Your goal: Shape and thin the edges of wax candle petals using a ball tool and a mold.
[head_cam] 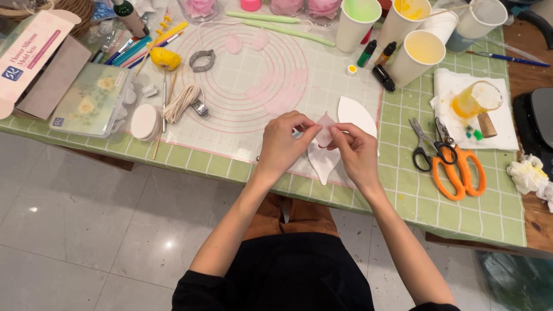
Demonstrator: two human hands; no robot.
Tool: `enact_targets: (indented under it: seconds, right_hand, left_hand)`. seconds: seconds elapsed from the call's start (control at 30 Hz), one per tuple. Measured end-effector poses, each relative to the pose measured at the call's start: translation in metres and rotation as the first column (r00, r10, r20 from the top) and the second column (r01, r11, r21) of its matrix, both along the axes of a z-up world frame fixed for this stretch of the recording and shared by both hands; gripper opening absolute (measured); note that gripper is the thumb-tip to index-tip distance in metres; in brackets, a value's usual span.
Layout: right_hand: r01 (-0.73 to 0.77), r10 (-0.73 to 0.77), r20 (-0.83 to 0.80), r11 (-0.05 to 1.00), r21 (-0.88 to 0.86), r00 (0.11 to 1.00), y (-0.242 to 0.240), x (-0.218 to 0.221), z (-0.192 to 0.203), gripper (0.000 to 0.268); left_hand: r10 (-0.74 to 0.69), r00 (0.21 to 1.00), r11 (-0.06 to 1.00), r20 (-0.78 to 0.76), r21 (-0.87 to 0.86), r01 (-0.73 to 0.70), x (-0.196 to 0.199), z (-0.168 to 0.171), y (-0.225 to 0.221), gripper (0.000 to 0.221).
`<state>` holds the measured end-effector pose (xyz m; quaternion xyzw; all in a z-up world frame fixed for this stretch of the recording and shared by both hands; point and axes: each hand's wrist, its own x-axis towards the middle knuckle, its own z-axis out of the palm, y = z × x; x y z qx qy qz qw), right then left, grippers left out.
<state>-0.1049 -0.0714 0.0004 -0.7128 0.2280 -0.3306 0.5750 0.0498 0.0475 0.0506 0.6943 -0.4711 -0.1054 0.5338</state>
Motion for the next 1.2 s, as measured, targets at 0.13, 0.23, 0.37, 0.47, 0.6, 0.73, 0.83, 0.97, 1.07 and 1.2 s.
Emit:
enact_targets:
  seconds: [0.13, 0.23, 0.37, 0.47, 0.6, 0.73, 0.83, 0.97, 1.07, 1.2]
  right_hand:
    - [0.004, -0.004, -0.009, 0.999, 0.043, 1.0, -0.002, 0.006, 0.001, 0.025]
    - [-0.02, 0.018, 0.02, 0.997, 0.079, 1.0, -0.001, 0.013, 0.001, 0.026]
    - [0.011, -0.012, 0.005, 0.999, 0.051, 1.0, -0.003, 0.028, 0.003, 0.027]
    - [-0.024, 0.024, 0.004, 0.998, 0.059, 1.0, -0.005, 0.034, 0.017, 0.031]
    - [-0.025, 0.025, -0.011, 0.999, 0.024, 1.0, -0.029, 0.021, 0.006, 0.032]
    - [0.051, -0.054, 0.024, 0.993, 0.103, 0.998, -0.056, 0.01, -0.017, 0.03]
    - [0.087, -0.095, 0.051, 0.987, 0.136, 0.994, -0.062, 0.01, -0.021, 0.028]
    - [0.045, -0.051, 0.038, 0.989, 0.141, 0.998, -0.062, 0.012, -0.021, 0.028]
    - [0.035, -0.04, 0.026, 0.987, 0.157, 0.999, -0.063, 0.012, -0.026, 0.028]
    - [0.028, -0.031, 0.018, 0.986, 0.165, 0.999, -0.063, 0.012, -0.025, 0.028]
  left_hand:
    - [0.015, 0.995, 0.999, 0.094, -0.04, -0.012, 0.003, -0.009, -0.005, 0.014]
    - [0.009, 0.999, 1.0, -0.041, 0.003, -0.009, 0.008, -0.011, -0.009, 0.015]
    - [-0.016, 0.99, 0.999, -0.141, -0.044, 0.01, 0.019, -0.013, -0.019, 0.014]
    - [-0.045, 0.959, 0.996, -0.279, -0.088, 0.022, 0.059, -0.037, -0.038, 0.01]
    - [0.046, 0.958, 0.991, -0.283, -0.107, -0.079, 0.165, -0.065, -0.066, 0.006]
    - [0.25, 0.947, 0.968, -0.199, 0.047, -0.246, 0.227, -0.048, -0.092, 0.007]
    - [0.317, 0.93, 0.946, -0.185, 0.128, -0.297, 0.247, -0.058, -0.129, 0.008]
    - [0.224, 0.89, 0.973, -0.398, 0.139, -0.183, 0.245, -0.083, -0.176, 0.008]
    - [0.265, 0.86, 0.959, -0.437, 0.209, -0.189, 0.23, -0.088, -0.195, 0.008]
    - [0.351, 0.908, 0.914, -0.227, 0.295, -0.28, 0.225, -0.083, -0.208, 0.006]
